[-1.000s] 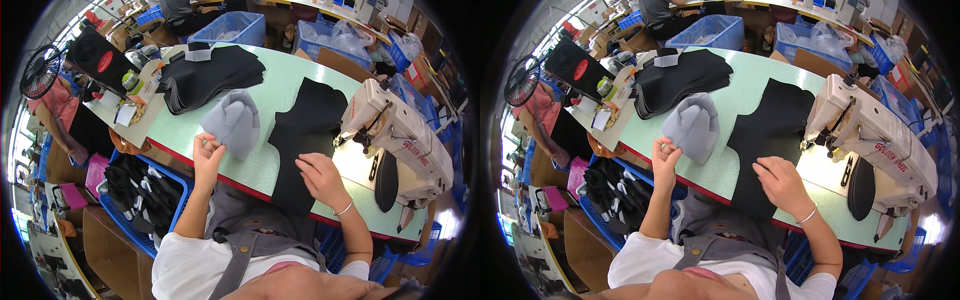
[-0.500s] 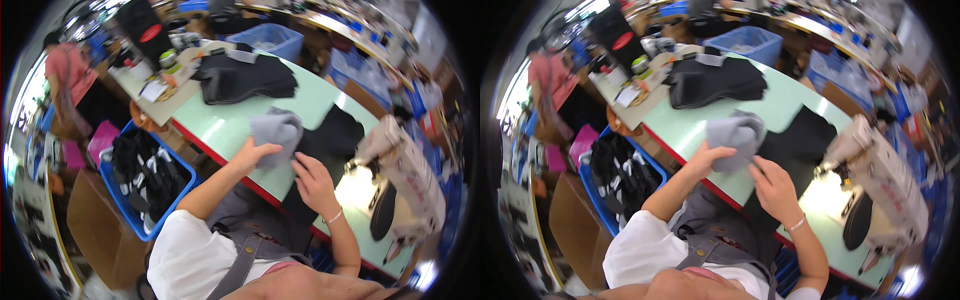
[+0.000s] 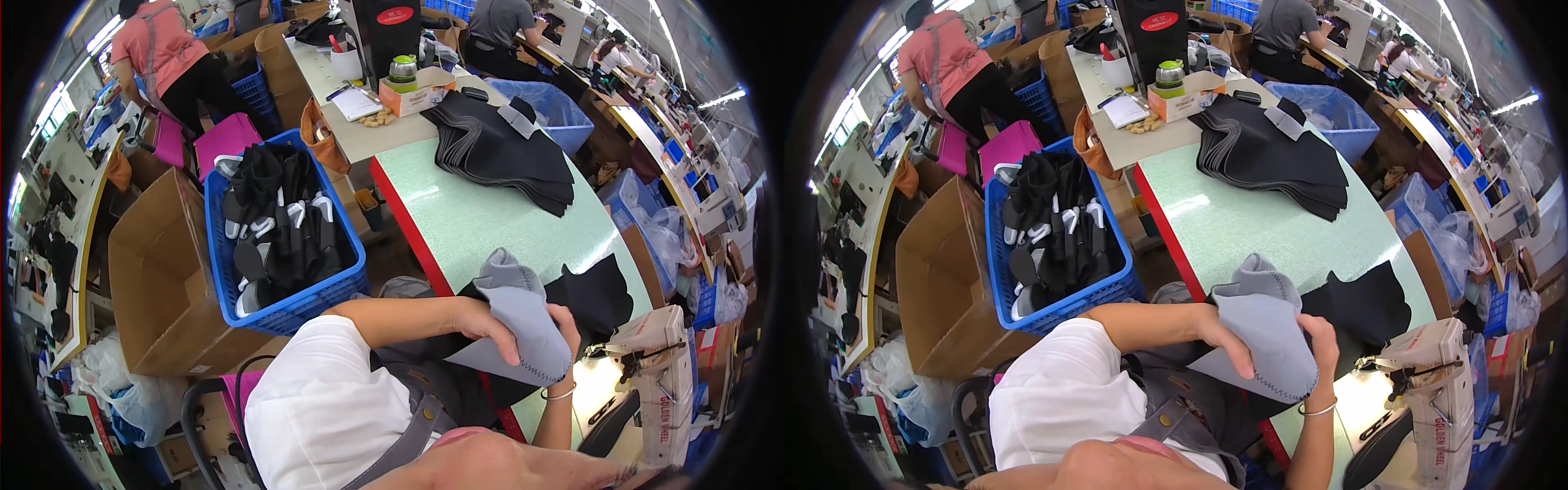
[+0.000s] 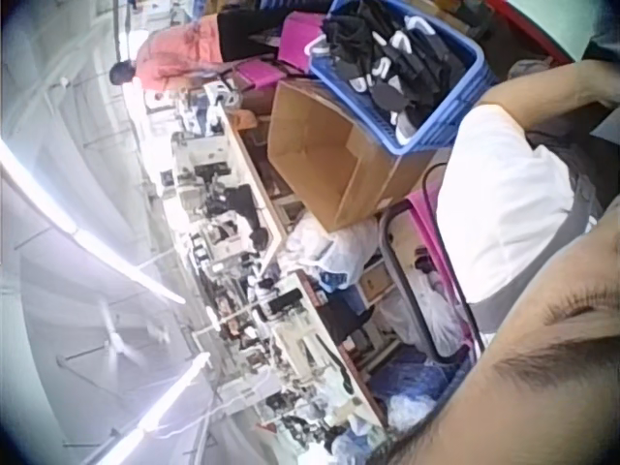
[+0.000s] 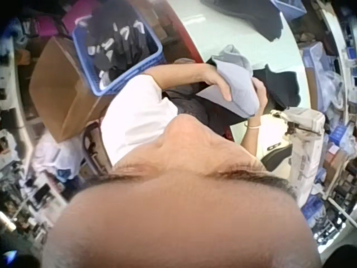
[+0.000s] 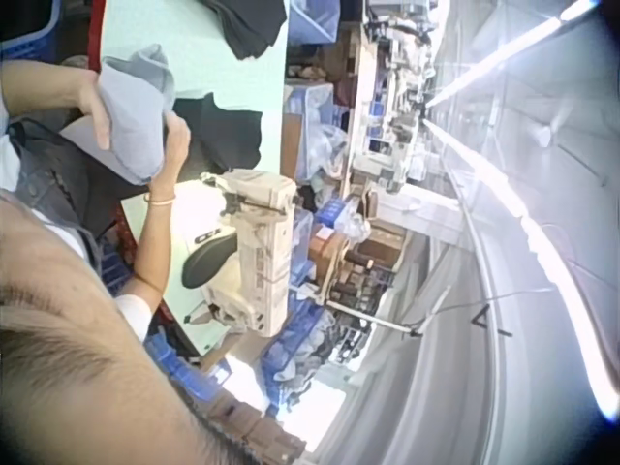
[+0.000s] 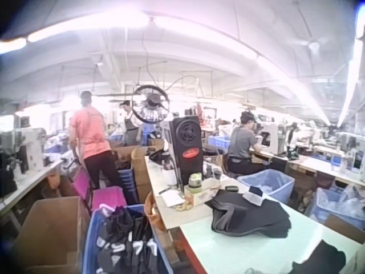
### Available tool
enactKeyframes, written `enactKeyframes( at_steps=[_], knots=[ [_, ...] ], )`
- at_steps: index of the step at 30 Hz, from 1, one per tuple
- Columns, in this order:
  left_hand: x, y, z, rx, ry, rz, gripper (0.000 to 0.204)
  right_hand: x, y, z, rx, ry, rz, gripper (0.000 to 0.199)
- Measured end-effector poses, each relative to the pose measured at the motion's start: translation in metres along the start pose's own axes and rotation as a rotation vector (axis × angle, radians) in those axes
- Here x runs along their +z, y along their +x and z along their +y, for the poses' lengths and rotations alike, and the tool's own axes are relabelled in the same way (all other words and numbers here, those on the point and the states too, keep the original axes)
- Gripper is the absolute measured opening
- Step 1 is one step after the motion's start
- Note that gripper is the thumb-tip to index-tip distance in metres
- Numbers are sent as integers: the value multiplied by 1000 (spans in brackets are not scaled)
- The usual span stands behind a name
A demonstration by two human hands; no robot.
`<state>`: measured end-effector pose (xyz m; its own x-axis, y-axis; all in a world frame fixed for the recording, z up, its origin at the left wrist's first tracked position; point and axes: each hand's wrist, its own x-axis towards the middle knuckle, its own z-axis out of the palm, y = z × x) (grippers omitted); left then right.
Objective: The person sews pieces of fabric together using a sewing machine.
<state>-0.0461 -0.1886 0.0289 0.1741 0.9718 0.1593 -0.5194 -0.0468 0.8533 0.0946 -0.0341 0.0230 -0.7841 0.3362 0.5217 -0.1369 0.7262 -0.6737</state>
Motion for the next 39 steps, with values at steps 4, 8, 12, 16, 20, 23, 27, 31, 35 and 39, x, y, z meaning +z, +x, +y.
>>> enactKeyframes(
  at_steps=[4, 8, 12, 16, 20, 23, 27, 31, 35, 39],
  knots=[
    [-4, -6, -2, 1, -116, -70, 57, -24, 17, -8, -320, -303, -11, 25],
    [-2, -8, 7, -53, 80, -55, 57, -34, 23, -13, -328, -502, 81, 29],
    [-5, -4, 12, -69, 168, 140, 54, -38, 10, -37, -224, -512, -19, 41],
    [1, 0, 1, 45, 171, 203, 42, -44, -14, -71, -346, -393, -59, 44],
    [2, 8, -10, -45, 211, 62, 50, -47, -24, -72, -512, -642, -115, 30],
    [-18, 13, -21, -240, 103, -122, 61, -50, -29, -59, -529, -683, -51, 23],
    [-6, 17, -51, -55, -319, 289, 46, -44, -28, -58, -634, -648, -69, 18],
    [-12, 34, -50, -75, -200, 245, 46, -5, -28, -75, -753, -607, -216, 16],
    [-34, 55, -21, -86, -46, 167, 46, 31, -46, -83, -888, -430, -319, 17],
    [-25, 9, -29, -114, 92, 59, 46, 45, -51, -72, -885, -507, -375, 17]
  ],
)
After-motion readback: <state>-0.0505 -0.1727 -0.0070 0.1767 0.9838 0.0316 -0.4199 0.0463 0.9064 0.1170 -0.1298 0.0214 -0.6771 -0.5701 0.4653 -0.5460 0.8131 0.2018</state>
